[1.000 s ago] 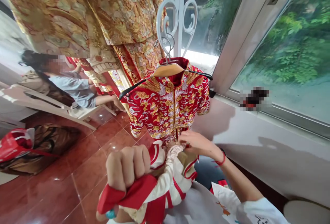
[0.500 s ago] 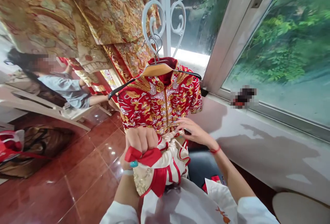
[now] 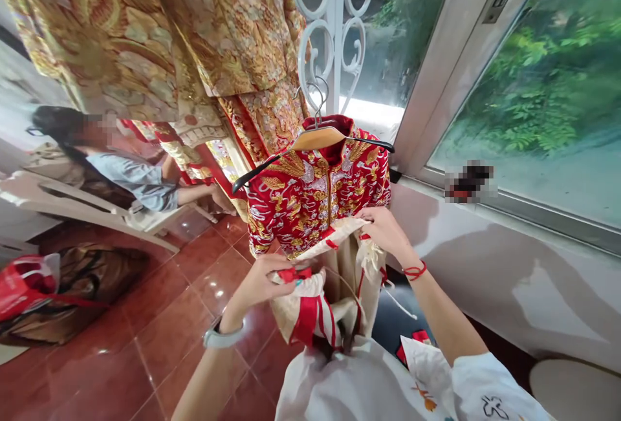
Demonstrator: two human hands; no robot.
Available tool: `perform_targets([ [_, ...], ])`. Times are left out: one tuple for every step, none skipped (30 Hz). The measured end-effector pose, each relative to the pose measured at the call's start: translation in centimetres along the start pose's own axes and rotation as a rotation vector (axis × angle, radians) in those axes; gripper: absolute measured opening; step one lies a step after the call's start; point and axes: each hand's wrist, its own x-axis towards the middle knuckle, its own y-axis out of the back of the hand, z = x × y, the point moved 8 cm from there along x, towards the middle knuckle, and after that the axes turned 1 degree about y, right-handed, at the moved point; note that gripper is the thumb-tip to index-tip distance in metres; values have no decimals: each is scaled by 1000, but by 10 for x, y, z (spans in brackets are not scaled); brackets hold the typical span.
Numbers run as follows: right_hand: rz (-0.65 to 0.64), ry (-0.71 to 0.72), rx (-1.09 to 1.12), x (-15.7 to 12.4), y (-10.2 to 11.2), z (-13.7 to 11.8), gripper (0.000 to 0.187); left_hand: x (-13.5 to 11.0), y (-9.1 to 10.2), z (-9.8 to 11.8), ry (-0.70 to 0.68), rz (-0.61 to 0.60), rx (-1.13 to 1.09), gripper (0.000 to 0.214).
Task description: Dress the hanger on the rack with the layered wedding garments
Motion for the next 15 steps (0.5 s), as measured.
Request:
perform_targets([
  [52, 21, 8, -4, 1, -16, 34, 0, -12, -6, -11, -72, 98, 25],
  [89, 43, 21, -9, 1, -30, 40, 1, -22, -11, -23, -124, 191, 22],
  [105, 59, 44, -14, -3, -44, 43, 2, -31, -16, -30, -149, 278, 16],
  [106, 67, 76, -18, -7, -55, 45, 3, -37, -22, -25, -147, 357, 10],
  [102, 69, 113, -21, -12, -63, 45, 3, -42, -26, -15, -135, 419, 12],
  [103, 64, 149, -24, -17, -70, 43, 3, -47, -30, -6, -119, 465, 25],
  [113, 59, 182, -27, -19, -76, 41, 1, -52, -33, -3, -101, 496, 39],
  [132, 55, 207, -29, -20, -80, 41, -3, -59, -34, -4, -84, 513, 52],
  [155, 53, 225, -30, -19, -83, 42, -7, -66, -35, -3, -67, 520, 62],
  [181, 51, 242, -31, -17, -85, 43, -14, -74, -35, 4, -37, 522, 68],
  [211, 49, 258, -31, -14, -87, 44, -21, -81, -34, 21, 18, 521, 70],
  [239, 45, 276, -32, -11, -87, 46, -31, -85, -34, 60, 112, 521, 69],
  [263, 39, 294, -32, -8, -88, 48, -43, -87, -33, 127, 249, 518, 64],
  [282, 32, 308, -32, -6, -89, 49, -58, -87, -33, 209, 411, 509, 57],
  [297, 27, 316, -32, -4, -89, 50, -75, -89, -31, 279, 562, 485, 47],
])
